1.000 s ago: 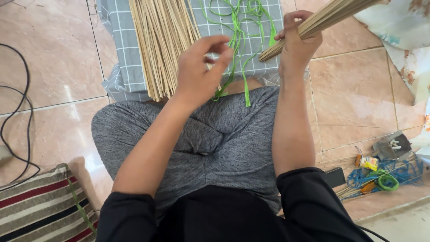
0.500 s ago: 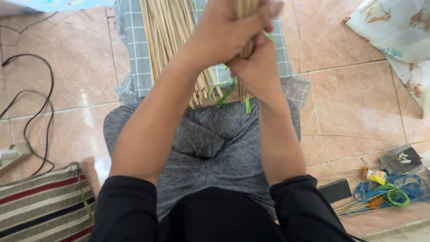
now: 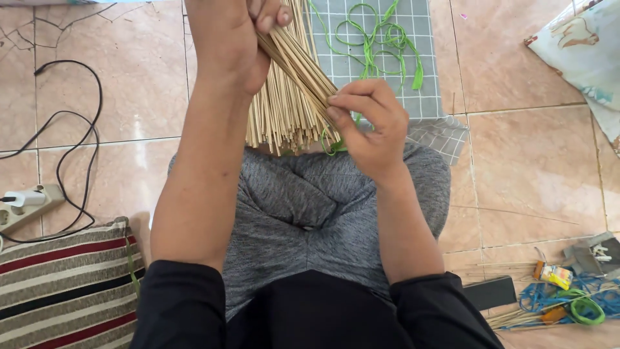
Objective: Gathering thin bamboo sticks into bundles and tying them securely with green plastic string.
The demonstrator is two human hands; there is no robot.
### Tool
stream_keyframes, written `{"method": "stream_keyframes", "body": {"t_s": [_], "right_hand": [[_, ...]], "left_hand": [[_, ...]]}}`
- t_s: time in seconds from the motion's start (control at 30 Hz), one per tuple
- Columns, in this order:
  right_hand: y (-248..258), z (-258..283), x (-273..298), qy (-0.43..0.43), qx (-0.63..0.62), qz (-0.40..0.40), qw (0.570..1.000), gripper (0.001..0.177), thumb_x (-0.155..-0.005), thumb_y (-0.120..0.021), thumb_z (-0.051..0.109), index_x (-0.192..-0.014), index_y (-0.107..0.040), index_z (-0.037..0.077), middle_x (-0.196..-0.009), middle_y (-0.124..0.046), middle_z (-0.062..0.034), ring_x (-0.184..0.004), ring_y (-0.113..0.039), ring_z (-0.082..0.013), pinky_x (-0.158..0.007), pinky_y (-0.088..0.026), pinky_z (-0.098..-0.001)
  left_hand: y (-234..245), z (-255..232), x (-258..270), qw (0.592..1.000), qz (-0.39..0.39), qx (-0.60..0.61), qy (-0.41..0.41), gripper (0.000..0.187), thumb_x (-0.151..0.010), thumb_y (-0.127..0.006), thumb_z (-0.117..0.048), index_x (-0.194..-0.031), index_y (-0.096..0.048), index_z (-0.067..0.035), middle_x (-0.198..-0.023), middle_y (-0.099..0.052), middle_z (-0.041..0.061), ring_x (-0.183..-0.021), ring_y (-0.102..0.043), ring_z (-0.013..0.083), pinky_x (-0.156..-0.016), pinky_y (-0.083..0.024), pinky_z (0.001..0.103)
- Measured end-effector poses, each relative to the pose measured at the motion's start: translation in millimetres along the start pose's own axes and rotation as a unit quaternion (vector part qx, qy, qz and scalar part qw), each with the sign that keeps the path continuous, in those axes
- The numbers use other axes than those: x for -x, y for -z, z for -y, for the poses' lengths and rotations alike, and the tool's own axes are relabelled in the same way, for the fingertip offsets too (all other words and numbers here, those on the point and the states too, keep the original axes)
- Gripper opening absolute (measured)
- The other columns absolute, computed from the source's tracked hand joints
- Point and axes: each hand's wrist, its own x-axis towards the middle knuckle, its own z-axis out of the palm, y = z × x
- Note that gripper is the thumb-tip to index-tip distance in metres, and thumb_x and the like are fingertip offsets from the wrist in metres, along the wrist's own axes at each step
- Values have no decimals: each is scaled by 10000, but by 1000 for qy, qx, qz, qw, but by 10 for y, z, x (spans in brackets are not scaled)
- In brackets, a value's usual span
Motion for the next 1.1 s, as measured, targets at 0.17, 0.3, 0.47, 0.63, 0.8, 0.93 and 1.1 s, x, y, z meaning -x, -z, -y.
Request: {"method": "stream_keyframes", "body": {"t_s": [0.17, 0.3, 0.47, 0.63, 0.8, 0.93, 1.1], "right_hand": [[-109, 69, -44, 11, 72, -23, 997, 200, -856, -783, -136, -1023, -721, -46, -1009, -647, -105, -845, -608, -195, -749, -513, -298], [-125, 107, -43, 11, 119, -24, 993, 134, -877, -729, -118, -976, -683, -41, -992, -612, -104, -853, -563, -210, -755, -485, -321], [-87, 65, -54, -14, 112, 8, 994, 119, -886, -728, -80, -973, -674, -19, -994, -617, -98, -898, -571, -216, -803, -478, -324], [-47, 21, -80, -12, 111, 54, 992, 118, -879, -730, -46, -951, -653, 7, -942, -596, -68, -889, -524, -216, -809, -437, -330], [87, -83, -88, -116, -9, 121, 986, 80, -939, -670, -35, -947, -620, 28, -941, -608, -56, -884, -568, -177, -857, -450, -306], [85, -93, -82, -126, -23, 120, 985, 72, -946, -666, -36, -939, -621, 19, -938, -602, -52, -875, -554, -172, -847, -447, -299], [-12, -27, -95, -58, 60, 90, 992, 111, -906, -710, -49, -967, -641, 11, -946, -601, -64, -866, -549, -194, -803, -434, -310]], "left_hand": [[-136, -61, 70, 998, -50, -26, -20, 256, -962, -600, -161, -725, -540, -88, -630, -433, 26, -556, -461, 128, -614, -499, 324], [-81, 17, 105, 999, -26, -13, -40, 196, -979, -604, -110, -788, -569, -93, -660, -442, 22, -586, -472, 137, -647, -500, 339], [-128, -5, 152, 997, -23, -55, -39, 242, -983, -613, -157, -752, -567, -98, -635, -461, 19, -578, -490, 129, -667, -514, 330], [-189, -18, 203, 994, -17, -96, -38, 259, -1004, -604, -147, -752, -581, -93, -610, -484, 19, -553, -464, 114, -637, -517, 309], [-133, -6, 192, 996, -29, -78, -18, 266, -983, -608, -110, -718, -583, -99, -597, -471, 16, -549, -480, 122, -641, -525, 321], [-86, 39, 186, 997, -10, -67, -29, 233, -988, -618, -150, -763, -597, -93, -645, -469, 14, -587, -502, 123, -679, -540, 330], [-197, 65, 221, 995, -37, -85, -33, 257, -976, -623, -121, -724, -580, -90, -584, -489, 20, -525, -461, 117, -617, -516, 321]]}}
